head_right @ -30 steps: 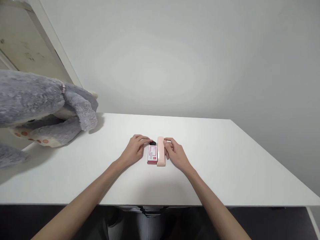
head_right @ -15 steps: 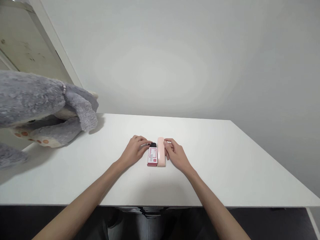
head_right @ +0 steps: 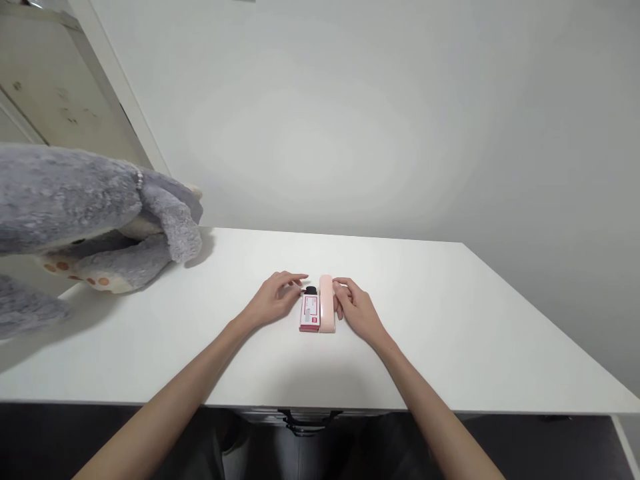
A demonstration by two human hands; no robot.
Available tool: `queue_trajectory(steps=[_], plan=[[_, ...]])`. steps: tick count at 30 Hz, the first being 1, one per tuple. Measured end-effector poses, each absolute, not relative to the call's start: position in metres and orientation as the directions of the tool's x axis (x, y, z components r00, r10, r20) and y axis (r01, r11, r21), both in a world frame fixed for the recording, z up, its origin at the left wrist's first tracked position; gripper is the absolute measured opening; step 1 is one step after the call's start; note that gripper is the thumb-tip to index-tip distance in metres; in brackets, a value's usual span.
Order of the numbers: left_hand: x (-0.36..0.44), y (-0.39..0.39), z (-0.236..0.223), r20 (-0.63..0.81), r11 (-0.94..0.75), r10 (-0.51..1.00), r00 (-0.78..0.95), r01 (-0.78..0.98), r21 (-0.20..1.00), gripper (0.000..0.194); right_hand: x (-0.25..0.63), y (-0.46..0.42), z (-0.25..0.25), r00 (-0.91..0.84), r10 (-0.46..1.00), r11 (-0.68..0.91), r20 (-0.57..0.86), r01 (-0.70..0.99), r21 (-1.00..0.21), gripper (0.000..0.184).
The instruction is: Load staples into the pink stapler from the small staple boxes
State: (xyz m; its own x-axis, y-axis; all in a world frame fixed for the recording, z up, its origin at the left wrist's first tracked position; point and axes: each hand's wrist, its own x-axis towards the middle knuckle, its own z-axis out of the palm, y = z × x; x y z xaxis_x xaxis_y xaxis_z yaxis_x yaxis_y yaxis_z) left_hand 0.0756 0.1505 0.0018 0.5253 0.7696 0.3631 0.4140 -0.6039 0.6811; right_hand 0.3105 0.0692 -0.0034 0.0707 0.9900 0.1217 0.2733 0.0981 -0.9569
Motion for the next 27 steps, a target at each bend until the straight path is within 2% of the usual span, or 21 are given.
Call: queue_trajectory(steps=[3, 5, 8, 9, 11, 14, 15, 17, 21, 24, 27], plan=[[0.074, 0.151, 0.003, 0.309, -0.458, 0.861, 0.403, 0.352, 0.816, 0.033, 0.311, 0.070, -0.006, 0.102, 0.988, 0.088, 0.113, 0.221, -0.971, 0.052], [0.073, 0.153, 0.002, 0.295, -0.371, 0.917, 0.268, 0.305, 0.877, 0.029, 0.309, 0.066, -0.004, 0.223, 0.962, 0.107, 0.155, 0.214, -0.971, 0.046], [0.070, 0.160, -0.001, 0.330, -0.337, 0.941, 0.074, 0.274, 0.901, 0.024, 0.293, 0.045, 0.007, 0.473, 0.828, 0.156, 0.300, 0.320, -0.935, 0.032], [0.069, 0.162, -0.002, 0.343, -0.335, 0.939, 0.021, 0.273, 0.902, 0.022, 0.284, 0.035, 0.011, 0.494, 0.794, 0.169, 0.355, 0.380, -0.909, 0.028], [0.066, 0.168, -0.006, 0.358, -0.327, 0.930, -0.079, 0.264, 0.907, 0.020, 0.259, 0.013, 0.019, 0.412, 0.777, 0.255, 0.477, 0.487, -0.835, 0.022], [0.061, 0.178, -0.010, 0.371, -0.318, 0.901, -0.224, 0.238, 0.918, 0.016, 0.213, -0.012, 0.017, 0.070, 0.827, 0.438, 0.559, 0.544, -0.716, 0.022], [0.058, 0.181, -0.011, 0.373, -0.317, 0.888, -0.268, 0.231, 0.920, 0.015, 0.198, -0.016, 0.013, -0.035, 0.834, 0.477, 0.551, 0.548, -0.687, 0.025], [0.052, 0.187, -0.013, 0.370, -0.309, 0.860, -0.351, 0.218, 0.926, 0.015, 0.172, -0.017, -0.001, -0.114, 0.860, 0.465, 0.498, 0.577, -0.671, 0.037], [0.042, 0.194, -0.014, 0.349, -0.288, 0.819, -0.455, 0.199, 0.937, 0.015, 0.140, 0.007, -0.025, -0.137, 0.923, 0.338, 0.359, 0.734, -0.589, 0.055], [0.040, 0.195, -0.014, 0.354, -0.294, 0.811, -0.466, 0.199, 0.935, 0.014, 0.131, 0.035, -0.026, -0.137, 0.961, 0.248, 0.240, 0.812, -0.528, 0.059], [0.039, 0.196, -0.013, 0.355, -0.296, 0.807, -0.472, 0.198, 0.934, 0.014, 0.127, 0.063, -0.018, -0.100, 0.978, 0.179, 0.182, 0.851, -0.493, 0.060]])
